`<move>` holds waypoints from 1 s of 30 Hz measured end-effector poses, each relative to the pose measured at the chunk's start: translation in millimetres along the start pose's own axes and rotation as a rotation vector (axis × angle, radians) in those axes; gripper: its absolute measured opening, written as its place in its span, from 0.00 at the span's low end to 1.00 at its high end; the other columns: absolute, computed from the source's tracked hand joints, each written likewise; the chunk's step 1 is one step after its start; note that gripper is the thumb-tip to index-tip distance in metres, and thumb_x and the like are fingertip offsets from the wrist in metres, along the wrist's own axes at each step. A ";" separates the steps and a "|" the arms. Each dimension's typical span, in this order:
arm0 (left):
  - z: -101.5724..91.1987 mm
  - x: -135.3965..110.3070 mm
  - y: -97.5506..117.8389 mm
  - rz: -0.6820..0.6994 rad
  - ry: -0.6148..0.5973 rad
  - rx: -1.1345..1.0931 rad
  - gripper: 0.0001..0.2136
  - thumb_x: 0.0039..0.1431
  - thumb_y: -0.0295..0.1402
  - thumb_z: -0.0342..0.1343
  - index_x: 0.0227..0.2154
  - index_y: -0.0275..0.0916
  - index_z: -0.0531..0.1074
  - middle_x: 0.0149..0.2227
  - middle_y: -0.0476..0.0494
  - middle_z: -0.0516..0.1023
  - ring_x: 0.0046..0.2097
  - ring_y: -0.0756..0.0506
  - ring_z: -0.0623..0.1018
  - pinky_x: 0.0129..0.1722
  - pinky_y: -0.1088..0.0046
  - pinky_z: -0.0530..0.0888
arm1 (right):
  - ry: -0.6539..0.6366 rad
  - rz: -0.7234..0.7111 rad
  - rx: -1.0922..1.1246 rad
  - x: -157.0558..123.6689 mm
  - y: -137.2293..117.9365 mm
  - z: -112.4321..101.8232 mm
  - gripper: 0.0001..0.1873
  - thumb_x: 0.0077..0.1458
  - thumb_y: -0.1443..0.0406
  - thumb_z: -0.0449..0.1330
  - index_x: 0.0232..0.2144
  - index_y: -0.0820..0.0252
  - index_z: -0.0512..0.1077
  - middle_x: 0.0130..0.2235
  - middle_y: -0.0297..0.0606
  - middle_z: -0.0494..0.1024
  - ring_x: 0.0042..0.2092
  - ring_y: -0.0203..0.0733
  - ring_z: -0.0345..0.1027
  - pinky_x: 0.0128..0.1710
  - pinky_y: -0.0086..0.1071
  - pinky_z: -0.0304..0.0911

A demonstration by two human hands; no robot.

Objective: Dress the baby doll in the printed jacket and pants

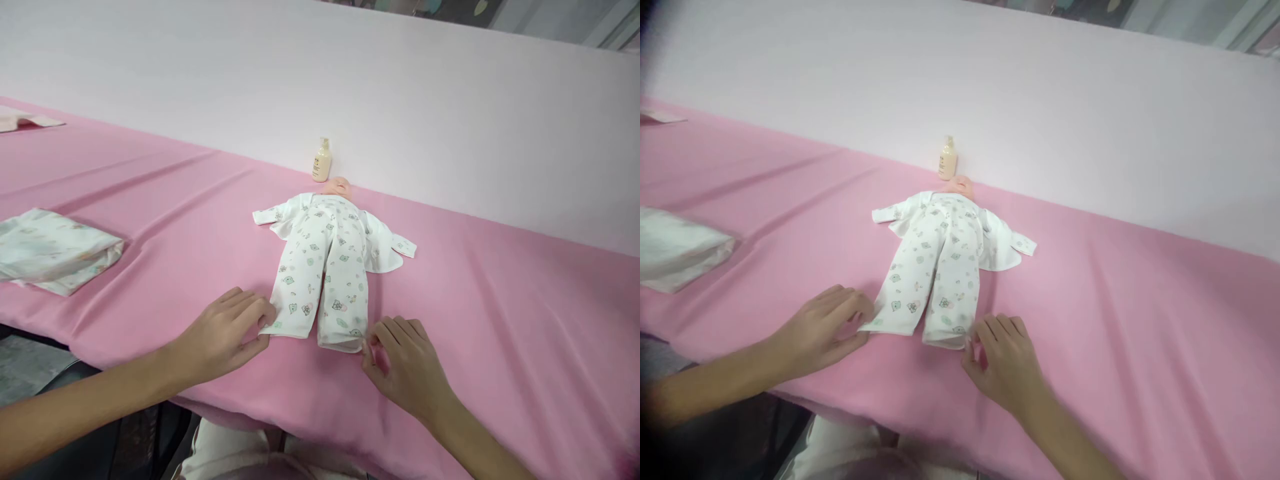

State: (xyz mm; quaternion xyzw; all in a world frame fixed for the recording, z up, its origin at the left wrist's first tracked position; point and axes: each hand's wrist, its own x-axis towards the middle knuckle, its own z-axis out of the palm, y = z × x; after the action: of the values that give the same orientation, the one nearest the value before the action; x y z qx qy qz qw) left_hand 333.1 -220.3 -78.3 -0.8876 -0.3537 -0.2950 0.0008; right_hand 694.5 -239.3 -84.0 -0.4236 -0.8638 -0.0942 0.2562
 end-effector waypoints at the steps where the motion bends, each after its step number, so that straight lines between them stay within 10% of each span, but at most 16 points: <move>1: 2.0 -1.9 0.4 -0.005 -0.009 0.026 0.06 0.69 0.25 0.52 0.43 0.44 0.63 0.36 0.47 0.76 0.34 0.43 0.73 0.37 0.65 0.67 | -0.031 0.038 0.029 0.5 -1.7 2.5 0.09 0.67 0.68 0.59 0.34 0.55 0.65 0.31 0.32 0.72 0.32 0.41 0.63 0.39 0.38 0.56; 13: 10.0 -14.6 9.2 -0.153 -0.122 0.053 0.03 0.69 0.28 0.53 0.41 0.42 0.67 0.38 0.46 0.75 0.38 0.40 0.72 0.40 0.61 0.69 | -0.262 0.373 0.221 9.6 -10.5 -0.3 0.10 0.64 0.68 0.60 0.35 0.51 0.61 0.29 0.30 0.75 0.29 0.43 0.71 0.28 0.34 0.60; 22: 13.3 8.1 24.8 -0.004 -0.064 -0.112 0.11 0.74 0.30 0.56 0.56 0.42 0.69 0.54 0.38 0.78 0.53 0.38 0.77 0.52 0.57 0.72 | 0.107 0.125 -0.219 -24.4 -28.3 4.0 0.17 0.67 0.73 0.55 0.56 0.58 0.68 0.35 0.38 0.81 0.31 0.47 0.71 0.35 0.41 0.67; 30: 17.9 50.9 -67.1 -0.174 -0.034 -0.048 0.10 0.78 0.38 0.49 0.51 0.41 0.72 0.53 0.39 0.80 0.54 0.38 0.77 0.58 0.54 0.72 | 0.008 0.206 0.084 -22.9 -8.3 -19.0 0.13 0.69 0.67 0.55 0.53 0.54 0.70 0.41 0.41 0.82 0.38 0.48 0.76 0.36 0.41 0.71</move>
State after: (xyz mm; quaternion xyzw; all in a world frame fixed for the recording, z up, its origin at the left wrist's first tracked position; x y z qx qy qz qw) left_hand 329.6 -134.4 -80.3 -0.8581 -0.4224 -0.2872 -0.0519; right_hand 706.6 -267.3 -79.4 -0.4985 -0.8179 -0.0325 0.2855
